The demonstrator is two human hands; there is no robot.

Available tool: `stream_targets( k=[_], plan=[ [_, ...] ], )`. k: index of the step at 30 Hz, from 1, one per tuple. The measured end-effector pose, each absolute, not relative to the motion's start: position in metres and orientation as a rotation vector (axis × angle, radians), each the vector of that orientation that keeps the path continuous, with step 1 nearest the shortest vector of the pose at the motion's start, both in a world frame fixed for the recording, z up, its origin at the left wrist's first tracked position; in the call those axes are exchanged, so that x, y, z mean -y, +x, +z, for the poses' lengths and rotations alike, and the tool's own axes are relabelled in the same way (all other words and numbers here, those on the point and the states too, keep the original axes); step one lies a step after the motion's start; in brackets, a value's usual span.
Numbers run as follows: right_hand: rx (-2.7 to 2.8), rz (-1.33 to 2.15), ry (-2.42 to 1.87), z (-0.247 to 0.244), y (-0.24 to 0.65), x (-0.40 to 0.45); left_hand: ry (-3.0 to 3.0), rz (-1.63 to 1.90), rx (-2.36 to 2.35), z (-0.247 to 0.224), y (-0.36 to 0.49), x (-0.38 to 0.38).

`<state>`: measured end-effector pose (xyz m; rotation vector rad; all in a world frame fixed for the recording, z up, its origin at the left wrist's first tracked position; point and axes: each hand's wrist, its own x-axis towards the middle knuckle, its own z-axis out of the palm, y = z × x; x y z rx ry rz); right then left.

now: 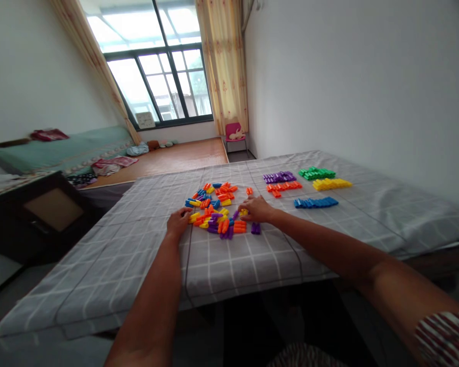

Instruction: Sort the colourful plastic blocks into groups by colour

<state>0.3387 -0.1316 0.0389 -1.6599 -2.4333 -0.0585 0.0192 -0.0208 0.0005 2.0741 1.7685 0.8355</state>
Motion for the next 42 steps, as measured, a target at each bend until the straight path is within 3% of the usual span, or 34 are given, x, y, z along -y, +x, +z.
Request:
stream_targets(
  k=[7, 18, 25, 32, 42],
  plan=[
    [2.071, -0.004, -1.478, 0.051, 0.413, 0.133, 2.096, 0.803, -1.785, 0.007, 0.019, 0.021],
    [1.043, -0.161, -2.065, 0.031, 0.639, 0.211, 2.113, 0.773, -1.862, 0.009, 0.012, 0.011],
    [1.311, 0.011, -2.179, -0.006, 0.670, 0.222, 2.089, 0.812, -1.841, 0.011, 0.013, 0.011],
    [1.375, -0.159, -2.325, -0.015, 0.688, 0.221, 2.016, 0.793, -1.863, 0.018, 0.017, 0.018],
    [0.795, -0.245, -2.335, -0.007, 0.743, 0.206, 2.011, 0.783, -1.852, 0.015, 0.014, 0.013]
  ],
)
